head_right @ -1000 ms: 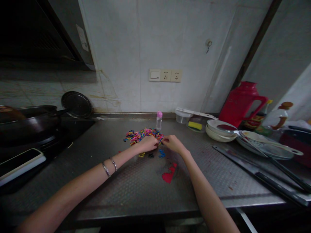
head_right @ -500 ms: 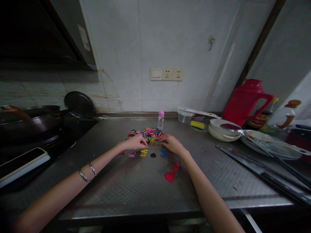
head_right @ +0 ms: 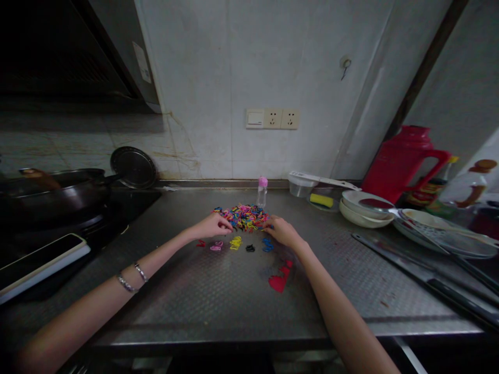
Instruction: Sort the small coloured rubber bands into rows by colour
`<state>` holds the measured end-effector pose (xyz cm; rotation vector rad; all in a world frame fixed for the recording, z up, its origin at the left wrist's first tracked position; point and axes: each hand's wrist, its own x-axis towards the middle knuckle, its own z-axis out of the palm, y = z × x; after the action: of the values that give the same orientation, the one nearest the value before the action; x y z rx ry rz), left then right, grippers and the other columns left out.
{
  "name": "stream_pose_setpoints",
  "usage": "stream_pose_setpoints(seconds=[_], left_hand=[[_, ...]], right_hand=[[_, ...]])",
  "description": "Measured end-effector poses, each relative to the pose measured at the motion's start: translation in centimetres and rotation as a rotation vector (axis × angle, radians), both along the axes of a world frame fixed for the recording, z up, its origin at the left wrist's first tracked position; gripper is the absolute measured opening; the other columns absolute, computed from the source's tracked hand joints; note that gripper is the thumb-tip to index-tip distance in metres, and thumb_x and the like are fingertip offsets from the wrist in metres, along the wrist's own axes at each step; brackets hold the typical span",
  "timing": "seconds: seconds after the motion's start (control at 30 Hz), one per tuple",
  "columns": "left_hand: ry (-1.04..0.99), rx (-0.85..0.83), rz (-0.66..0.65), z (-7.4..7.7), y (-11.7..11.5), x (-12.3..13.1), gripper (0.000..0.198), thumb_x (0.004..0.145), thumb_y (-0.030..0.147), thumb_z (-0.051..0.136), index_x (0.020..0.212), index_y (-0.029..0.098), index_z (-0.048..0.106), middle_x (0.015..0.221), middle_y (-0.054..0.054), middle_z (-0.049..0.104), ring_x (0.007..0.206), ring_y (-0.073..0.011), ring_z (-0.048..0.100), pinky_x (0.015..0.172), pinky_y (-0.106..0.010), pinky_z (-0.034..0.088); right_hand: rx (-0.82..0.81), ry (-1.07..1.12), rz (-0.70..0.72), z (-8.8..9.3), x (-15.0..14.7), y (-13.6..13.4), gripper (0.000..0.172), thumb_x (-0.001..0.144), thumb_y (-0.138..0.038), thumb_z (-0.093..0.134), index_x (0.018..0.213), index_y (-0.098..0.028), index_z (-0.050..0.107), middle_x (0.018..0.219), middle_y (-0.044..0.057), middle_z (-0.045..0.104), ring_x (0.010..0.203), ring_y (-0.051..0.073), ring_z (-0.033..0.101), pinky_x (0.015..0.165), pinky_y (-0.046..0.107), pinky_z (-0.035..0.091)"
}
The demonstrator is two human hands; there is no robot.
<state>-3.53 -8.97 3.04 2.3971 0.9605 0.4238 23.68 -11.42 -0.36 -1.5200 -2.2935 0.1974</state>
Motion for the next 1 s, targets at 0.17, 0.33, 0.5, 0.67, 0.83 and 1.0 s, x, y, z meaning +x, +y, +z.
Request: stream_pose_setpoints(seconds=[0.17, 0.33, 0.5, 0.67, 0.83, 1.0], left_hand=[[-0.085, -0.018, 0.119, 0.3, 0.8, -3.2, 0.03, 0.069, 0.03, 0.055, 0.085, 0.011, 0.07, 0.056, 0.0, 0.059, 0.049, -0.0072, 0.039, 0.049, -0.019, 0.027], [-0.156, -0.03, 0.235, 0.0, 1.8, -5.5, 0.033, 0.07, 0.035, 0.054, 0.084, 0.01, 0.07, 0.062, -0.002, 0.062, 0.049, -0.0074, 0.041, 0.049, -0.019, 0.029], [-0.167, -0.046, 0.291, -0.3, 2.2, -6.1, 0.036, 0.069, 0.035, 0.054, 0.087, 0.007, 0.068, 0.065, -0.005, 0.063, 0.05, -0.0082, 0.044, 0.05, -0.02, 0.031], [-0.09, 0.014, 0.293, -0.7, 2.0, -5.9, 0.032, 0.068, 0.032, 0.053, 0.084, 0.008, 0.069, 0.06, -0.003, 0.061, 0.051, -0.0089, 0.044, 0.051, -0.02, 0.03], [-0.043, 0.047, 0.222, -1.3, 1.6, -5.5, 0.03, 0.069, 0.027, 0.051, 0.085, 0.01, 0.07, 0.061, -0.002, 0.06, 0.053, -0.0089, 0.042, 0.053, -0.02, 0.03], [-0.014, 0.031, 0.177, -2.0, 1.2, -4.8, 0.03, 0.068, 0.028, 0.054, 0.088, 0.012, 0.069, 0.055, 0.002, 0.054, 0.05, -0.008, 0.038, 0.05, -0.019, 0.027]], right_hand=[[0.001, 0.003, 0.002, -0.4, -0.1, 0.5, 0.015, 0.081, -0.024, 0.048, 0.082, -0.019, 0.062, 0.087, 0.004, 0.056, 0.08, 0.014, 0.053, 0.073, 0.023, 0.039], [0.029, -0.062, 0.0, -0.6, -0.7, 0.3, 0.014, 0.083, -0.022, 0.043, 0.082, -0.017, 0.056, 0.088, 0.005, 0.051, 0.073, 0.012, 0.051, 0.068, 0.023, 0.039], [0.039, -0.042, 0.012, -0.1, -1.5, 0.1, 0.014, 0.083, -0.018, 0.041, 0.079, -0.016, 0.054, 0.087, 0.006, 0.05, 0.071, 0.012, 0.049, 0.066, 0.023, 0.039], [0.003, 0.033, 0.147, 1.1, -3.6, 0.0, 0.012, 0.079, -0.017, 0.044, 0.075, -0.014, 0.055, 0.083, 0.007, 0.053, 0.078, 0.014, 0.05, 0.071, 0.024, 0.039], [-0.05, 0.035, 0.246, 1.8, -6.9, 0.2, 0.012, 0.074, -0.012, 0.045, 0.07, -0.014, 0.056, 0.077, 0.005, 0.056, 0.071, 0.013, 0.05, 0.065, 0.022, 0.038], [-0.045, -0.013, 0.313, 1.7, -9.0, 0.4, 0.017, 0.072, -0.006, 0.042, 0.064, -0.014, 0.055, 0.068, 0.004, 0.056, 0.066, 0.011, 0.048, 0.062, 0.021, 0.036]])
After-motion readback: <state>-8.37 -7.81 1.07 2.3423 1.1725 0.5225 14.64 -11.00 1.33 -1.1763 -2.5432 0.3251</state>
